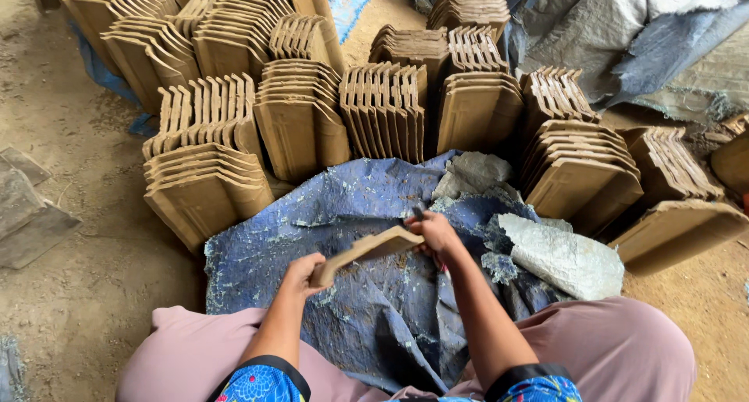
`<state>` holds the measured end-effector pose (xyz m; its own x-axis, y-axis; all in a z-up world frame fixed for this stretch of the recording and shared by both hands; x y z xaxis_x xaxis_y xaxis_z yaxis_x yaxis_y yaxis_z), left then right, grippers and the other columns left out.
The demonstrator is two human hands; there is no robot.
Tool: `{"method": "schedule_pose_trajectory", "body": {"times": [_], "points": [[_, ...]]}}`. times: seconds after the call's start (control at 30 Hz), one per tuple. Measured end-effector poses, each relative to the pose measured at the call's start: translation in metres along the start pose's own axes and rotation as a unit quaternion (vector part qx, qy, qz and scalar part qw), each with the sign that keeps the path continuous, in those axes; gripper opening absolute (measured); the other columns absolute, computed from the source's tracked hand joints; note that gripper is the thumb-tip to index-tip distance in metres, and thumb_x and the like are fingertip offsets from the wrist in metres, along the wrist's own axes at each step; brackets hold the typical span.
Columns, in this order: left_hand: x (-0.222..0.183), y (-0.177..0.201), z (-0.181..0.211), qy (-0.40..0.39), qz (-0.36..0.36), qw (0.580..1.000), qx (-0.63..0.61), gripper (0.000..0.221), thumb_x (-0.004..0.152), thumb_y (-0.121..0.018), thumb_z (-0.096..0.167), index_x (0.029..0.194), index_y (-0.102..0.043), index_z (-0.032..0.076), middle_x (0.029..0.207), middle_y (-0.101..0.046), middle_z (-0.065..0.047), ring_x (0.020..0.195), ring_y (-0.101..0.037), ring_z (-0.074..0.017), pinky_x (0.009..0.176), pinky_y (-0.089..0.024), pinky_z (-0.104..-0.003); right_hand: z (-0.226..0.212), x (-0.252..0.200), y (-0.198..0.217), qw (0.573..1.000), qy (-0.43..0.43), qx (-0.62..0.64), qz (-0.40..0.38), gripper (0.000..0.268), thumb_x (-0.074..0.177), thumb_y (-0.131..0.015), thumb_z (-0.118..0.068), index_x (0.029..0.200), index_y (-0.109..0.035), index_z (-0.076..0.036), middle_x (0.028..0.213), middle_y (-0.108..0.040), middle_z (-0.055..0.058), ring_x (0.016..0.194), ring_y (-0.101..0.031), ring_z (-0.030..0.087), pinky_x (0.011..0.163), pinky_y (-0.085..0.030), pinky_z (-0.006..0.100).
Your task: The person sits on the ground and uses a small tool to scrape and smooth the edges of rectangular clay molds. They handle the molds one at a time, scraping the surfaces and then placing them into a stack nearby.
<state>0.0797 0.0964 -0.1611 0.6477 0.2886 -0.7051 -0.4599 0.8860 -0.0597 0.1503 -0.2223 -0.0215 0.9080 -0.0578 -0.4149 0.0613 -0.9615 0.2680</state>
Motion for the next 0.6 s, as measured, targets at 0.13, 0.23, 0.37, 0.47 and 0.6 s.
{"method": "schedule_pose_trajectory", "body": {"times": [0.13,0.23,0.37,0.47,0.6], "points": [[0.003,-0.006,-0.008,0.088,-0.035,0.991,-0.095,0.038,0.076,-0.067,0.008,0.109,-0.059,-0.006,0.103,-0.059,-0.029,0.091,-0.061,-0.0452,0.067,-0.058,-0.057,0.072,0.040,-0.021,0.993,-0.059,-0.096,0.027,0.019,0.060,-0.067,-0.025,0.069,-0.070,-0.009,0.040,-0.057,0.011,0.025,-0.050,0.020,0.027,-0.036,0.030],[-0.010,-0.012,0.008,0.055,-0.060,0.997,-0.015,0.037,0.080,-0.061,0.025,0.108,-0.068,0.001,0.118,-0.056,-0.026,0.111,-0.053,-0.0438,0.078,-0.052,-0.063,0.079,0.025,-0.020,0.990,-0.094,-0.092,0.046,0.023,0.060,-0.069,-0.028,0.074,-0.068,-0.010,0.039,-0.056,0.012,0.023,-0.048,0.020,0.026,-0.033,0.029],[-0.045,-0.018,0.048,-0.010,-0.055,0.994,0.097,0.073,0.074,-0.077,0.052,0.127,-0.058,0.006,0.128,-0.047,-0.028,0.117,-0.045,-0.0513,0.079,-0.022,-0.083,0.053,0.015,-0.018,0.983,-0.097,-0.138,0.071,0.034,0.064,-0.064,-0.036,0.076,-0.072,-0.005,0.047,-0.061,0.013,0.041,-0.060,0.024,0.045,-0.045,0.033],[-0.111,-0.041,0.098,-0.163,-0.085,0.897,0.401,0.061,0.081,-0.050,0.073,0.114,-0.069,0.026,0.126,-0.061,-0.006,0.133,-0.040,-0.0293,0.116,-0.023,-0.041,0.013,-0.022,-0.021,0.975,-0.086,-0.196,0.057,0.047,0.075,-0.060,-0.044,0.102,-0.067,-0.006,0.088,-0.071,0.019,0.087,-0.069,0.031,0.087,-0.049,0.042],[-0.123,-0.062,0.113,-0.282,-0.060,0.811,0.509,0.049,0.070,-0.070,0.054,0.116,-0.060,0.041,0.114,-0.066,0.006,0.112,-0.060,-0.0231,0.097,-0.048,-0.038,-0.022,-0.044,-0.031,0.973,-0.063,-0.220,0.037,0.066,0.075,-0.065,-0.065,0.110,-0.064,-0.009,0.102,-0.067,0.022,0.099,-0.064,0.034,0.091,-0.046,0.043]]}}
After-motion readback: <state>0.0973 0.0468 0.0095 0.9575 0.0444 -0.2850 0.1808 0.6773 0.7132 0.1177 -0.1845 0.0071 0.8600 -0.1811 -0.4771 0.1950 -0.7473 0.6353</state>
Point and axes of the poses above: each hand's wrist, its own x-axis towards the middle knuckle, its own y-axis out of the back of the hand, z = x × y, the point moved 10 cm from there along x, towards the middle knuckle
